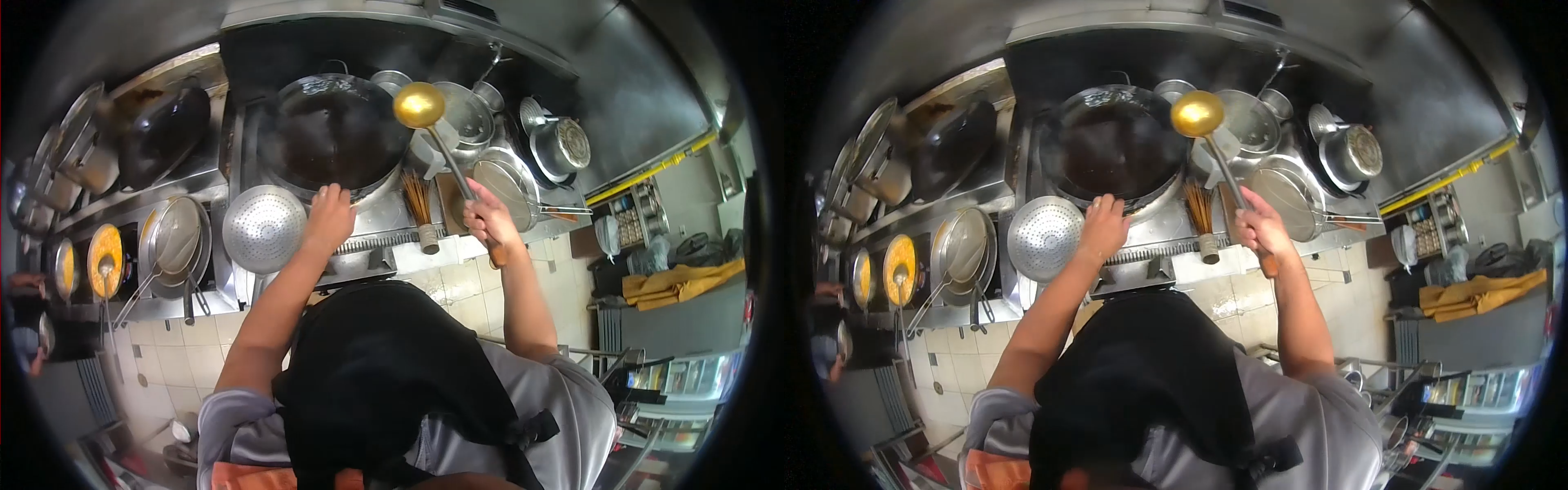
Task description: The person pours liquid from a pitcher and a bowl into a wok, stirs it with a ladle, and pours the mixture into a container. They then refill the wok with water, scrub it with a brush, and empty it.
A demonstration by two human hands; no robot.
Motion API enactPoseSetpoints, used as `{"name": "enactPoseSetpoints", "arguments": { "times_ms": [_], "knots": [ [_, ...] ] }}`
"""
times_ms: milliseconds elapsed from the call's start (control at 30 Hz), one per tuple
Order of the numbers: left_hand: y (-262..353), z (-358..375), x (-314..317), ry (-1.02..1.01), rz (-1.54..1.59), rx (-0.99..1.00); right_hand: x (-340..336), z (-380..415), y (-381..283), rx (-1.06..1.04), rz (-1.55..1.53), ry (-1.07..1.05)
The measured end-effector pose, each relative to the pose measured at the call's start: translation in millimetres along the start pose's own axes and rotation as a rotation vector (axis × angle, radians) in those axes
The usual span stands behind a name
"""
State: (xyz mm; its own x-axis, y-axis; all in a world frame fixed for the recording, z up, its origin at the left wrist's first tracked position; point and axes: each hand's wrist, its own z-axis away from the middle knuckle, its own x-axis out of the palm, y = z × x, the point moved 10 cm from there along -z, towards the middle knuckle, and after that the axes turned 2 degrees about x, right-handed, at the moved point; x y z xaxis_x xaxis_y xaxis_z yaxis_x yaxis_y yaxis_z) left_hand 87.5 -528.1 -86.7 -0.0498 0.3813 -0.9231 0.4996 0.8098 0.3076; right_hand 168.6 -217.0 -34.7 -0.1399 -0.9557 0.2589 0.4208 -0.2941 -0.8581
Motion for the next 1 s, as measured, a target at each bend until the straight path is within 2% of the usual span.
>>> {"name": "enactPoseSetpoints", "arguments": {
  "times_ms": [67, 133, 167, 233, 267, 333, 367, 400, 467, 533, 600, 833, 900, 1000],
  "knots": [
    [-6.7, -18.2, 12.1, -0.036, 0.029, -0.038, 8.8, -42.8, 5.4, -0.010, 0.126, -0.101],
    [-13.2, -28.5, 29.4, -0.070, 0.050, -0.042, 44.5, -61.1, -17.6, -0.361, 1.030, 0.098],
    [-15.0, -28.5, 30.7, -0.057, 0.086, -0.055, 56.0, -70.2, -9.0, -0.370, 1.030, 0.088],
    [-18.5, -26.9, 33.5, -0.050, 0.095, -0.060, 70.5, -84.9, 2.1, -0.442, 1.464, 0.224],
    [-19.6, -25.9, 35.0, -0.051, 0.110, -0.057, 64.9, -94.1, 22.4, -0.450, 1.468, 0.216],
    [-23.0, -25.6, 33.9, -0.041, 0.117, -0.073, 76.1, -85.8, 39.1, -0.725, 1.323, 0.161],
    [-22.8, -24.5, 33.4, -0.055, 0.130, -0.075, 79.8, -84.3, 35.1, -0.728, 1.332, 0.149],
    [-22.0, -23.0, 34.1, -0.072, 0.144, -0.076, 64.3, -95.5, 48.8, -0.407, 0.889, 0.006],
    [-21.2, -23.2, 31.1, -0.073, 0.136, -0.080, 88.8, -66.2, 77.2, 0.231, -0.022, -0.226],
    [-21.2, -21.5, 33.5, -0.081, 0.121, -0.077, 104.8, -47.3, 60.7, 0.325, -0.298, -0.279],
    [-21.6, -21.6, 33.1, -0.041, 0.136, -0.063, 114.9, -35.5, 48.5, 0.381, -0.396, -0.323],
    [-15.9, -15.1, 24.8, -0.084, 0.149, -0.073, 115.0, -17.5, 19.3, 0.360, -0.380, -0.297],
    [-10.2, 2.5, 19.9, 0.104, 0.156, -0.008, 112.1, -10.2, 13.9, 0.357, -0.382, -0.277],
    [5.4, 32.9, 15.3, 0.145, -0.027, -0.005, 104.8, -7.1, 4.1, 0.326, -0.315, -0.248]
  ]
}}
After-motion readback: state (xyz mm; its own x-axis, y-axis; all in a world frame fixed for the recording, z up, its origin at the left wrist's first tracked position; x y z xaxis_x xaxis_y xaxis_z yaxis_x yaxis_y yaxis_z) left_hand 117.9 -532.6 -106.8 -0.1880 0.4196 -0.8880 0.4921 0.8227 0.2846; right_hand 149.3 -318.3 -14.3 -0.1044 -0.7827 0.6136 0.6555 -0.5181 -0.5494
